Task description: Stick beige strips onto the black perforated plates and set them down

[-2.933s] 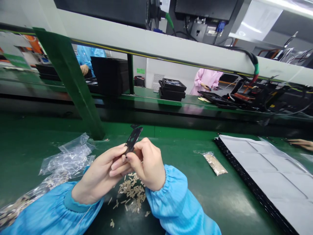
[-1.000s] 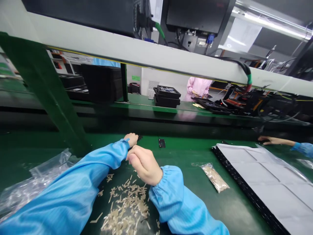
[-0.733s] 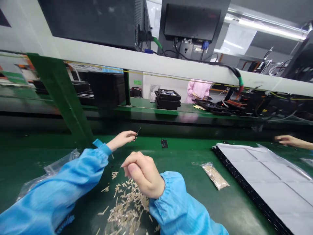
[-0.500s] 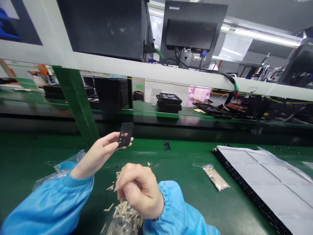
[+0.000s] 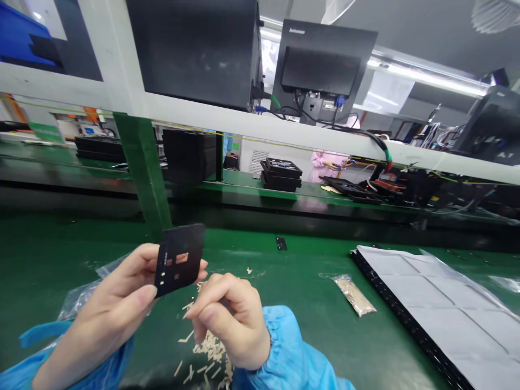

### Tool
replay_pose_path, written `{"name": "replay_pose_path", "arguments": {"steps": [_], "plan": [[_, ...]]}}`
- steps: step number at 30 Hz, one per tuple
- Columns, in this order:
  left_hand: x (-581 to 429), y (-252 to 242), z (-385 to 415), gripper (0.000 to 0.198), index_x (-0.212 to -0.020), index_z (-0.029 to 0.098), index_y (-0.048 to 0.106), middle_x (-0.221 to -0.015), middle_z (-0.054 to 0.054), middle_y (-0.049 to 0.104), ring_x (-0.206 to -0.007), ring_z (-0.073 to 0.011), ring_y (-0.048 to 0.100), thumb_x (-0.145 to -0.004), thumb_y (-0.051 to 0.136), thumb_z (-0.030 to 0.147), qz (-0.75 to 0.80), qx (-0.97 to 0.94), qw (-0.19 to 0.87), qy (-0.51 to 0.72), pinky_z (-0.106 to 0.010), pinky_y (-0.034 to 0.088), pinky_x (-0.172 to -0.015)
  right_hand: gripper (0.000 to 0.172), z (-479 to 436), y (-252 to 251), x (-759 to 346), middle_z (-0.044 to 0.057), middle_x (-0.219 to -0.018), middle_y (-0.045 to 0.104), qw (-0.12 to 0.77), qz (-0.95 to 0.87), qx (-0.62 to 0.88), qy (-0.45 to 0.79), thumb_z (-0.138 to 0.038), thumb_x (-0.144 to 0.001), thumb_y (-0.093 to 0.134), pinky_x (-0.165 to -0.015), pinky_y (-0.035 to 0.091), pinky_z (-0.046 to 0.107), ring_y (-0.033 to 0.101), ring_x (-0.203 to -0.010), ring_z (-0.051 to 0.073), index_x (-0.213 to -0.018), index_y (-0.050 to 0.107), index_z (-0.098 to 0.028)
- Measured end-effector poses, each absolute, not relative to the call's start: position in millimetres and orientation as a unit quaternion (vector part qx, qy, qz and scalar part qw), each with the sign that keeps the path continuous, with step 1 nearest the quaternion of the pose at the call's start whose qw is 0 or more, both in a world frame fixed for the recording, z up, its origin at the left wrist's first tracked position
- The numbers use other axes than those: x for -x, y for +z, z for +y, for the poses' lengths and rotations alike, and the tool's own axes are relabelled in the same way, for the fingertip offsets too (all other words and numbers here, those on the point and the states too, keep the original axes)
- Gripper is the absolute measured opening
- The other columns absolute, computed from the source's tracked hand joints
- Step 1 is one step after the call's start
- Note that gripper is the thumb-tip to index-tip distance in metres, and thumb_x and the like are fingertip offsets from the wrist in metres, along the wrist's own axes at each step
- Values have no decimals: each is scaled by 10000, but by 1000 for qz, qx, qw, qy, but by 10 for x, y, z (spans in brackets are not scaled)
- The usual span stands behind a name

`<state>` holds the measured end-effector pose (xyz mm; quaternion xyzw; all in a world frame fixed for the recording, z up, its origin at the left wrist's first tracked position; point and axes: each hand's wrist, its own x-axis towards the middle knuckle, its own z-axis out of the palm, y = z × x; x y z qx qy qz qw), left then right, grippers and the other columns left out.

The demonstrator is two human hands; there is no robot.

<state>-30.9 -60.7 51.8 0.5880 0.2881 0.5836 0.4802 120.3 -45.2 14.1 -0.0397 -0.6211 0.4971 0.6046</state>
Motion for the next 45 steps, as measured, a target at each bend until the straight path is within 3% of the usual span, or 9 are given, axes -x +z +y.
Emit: {"name": "replay_pose_path", "arguments": {"steps": [4, 7, 10, 15, 21, 26, 34, 39, 45], "plan": [[348, 530, -553, 216, -1025, 265, 577, -985, -21, 681, -893, -192, 640, -809, 555, 261, 311, -611, 437, 583, -313, 529, -806, 128, -366, 146, -1198, -33, -572, 520, 602, -657, 73, 448, -209, -865, 487, -543, 387, 261, 472, -497, 98, -881, 611, -232], [384, 533, -517, 238, -1030, 248, 573, -1010, -34, 674, -892, -213, 642, -793, 560, 231, 306, -604, 417, 606, -348, 536, -800, 124, -183, 153, -1184, -15, -602, 526, 568, -727, 154, 354, -173, -825, 488, -600, 405, 269, 502, -596, 123, -741, 575, -200], [422, 531, -460, 255, -1026, 259, 575, -1030, -23, 661, -931, -227, 636, -777, 570, 205, 304, -578, 406, 640, -357, 540, -799, 136, 113, 58, -1119, -17, -610, 513, 460, -787, 300, 281, -148, -772, 466, -586, 398, 240, 485, -586, 113, -649, 511, -186], [506, 494, -173, 257, -1026, 219, 542, -1028, -33, 635, -947, -238, 641, -771, 563, 196, 284, -547, 401, 678, -339, 559, -727, 108, 559, -382, -968, -33, -647, 558, 167, -854, 462, 170, -179, -755, 468, -582, 357, 204, 504, -625, 105, -672, 535, -195], [612, 381, 210, 146, -862, 179, 511, -855, 6, 655, -821, -126, 667, -754, 495, 83, 313, -440, 441, 717, -240, 543, -714, 156, 778, -744, -841, 8, -768, 603, 42, -864, 478, 150, -313, -811, 519, -586, 350, 227, 551, -706, 140, -717, 580, -205], [629, 352, 228, 69, -863, 178, 495, -881, 5, 654, -873, -131, 652, -802, 486, 146, 313, -446, 430, 720, -270, 527, -775, 104, 801, -813, -705, 37, -939, 592, -14, -867, 474, 151, -306, -769, 602, -663, 406, 245, 586, -830, 163, -801, 603, -208], [617, 324, 266, 117, -879, 178, 540, -809, 8, 608, -677, -74, 572, -763, 536, 163, 304, -454, 401, 735, -188, 467, -604, 82, 794, -813, -578, 65, -835, 634, 17, -831, 514, 211, -135, -702, 613, -673, 437, 295, 605, -805, 199, -630, 585, -165], [594, 204, 361, 421, -1142, 235, 434, -723, 50, 542, -548, -60, 503, -741, 535, 155, 377, -512, 325, 700, -184, 435, -555, 99, 856, -612, -853, -31, -597, 577, 150, -808, 465, 328, -149, -696, 611, -588, 426, 210, 558, -610, 102, -621, 551, -168], [326, -95, 475, 87, -792, 179, 559, -600, 37, 532, -566, -113, 520, -743, 487, 171, 470, -676, 309, 476, -224, 394, -546, 143, 588, -317, -1331, -35, -600, 535, 371, -720, 443, 384, -299, -789, 502, -517, 444, 211, 529, -527, 86, -732, 456, -177]]}}
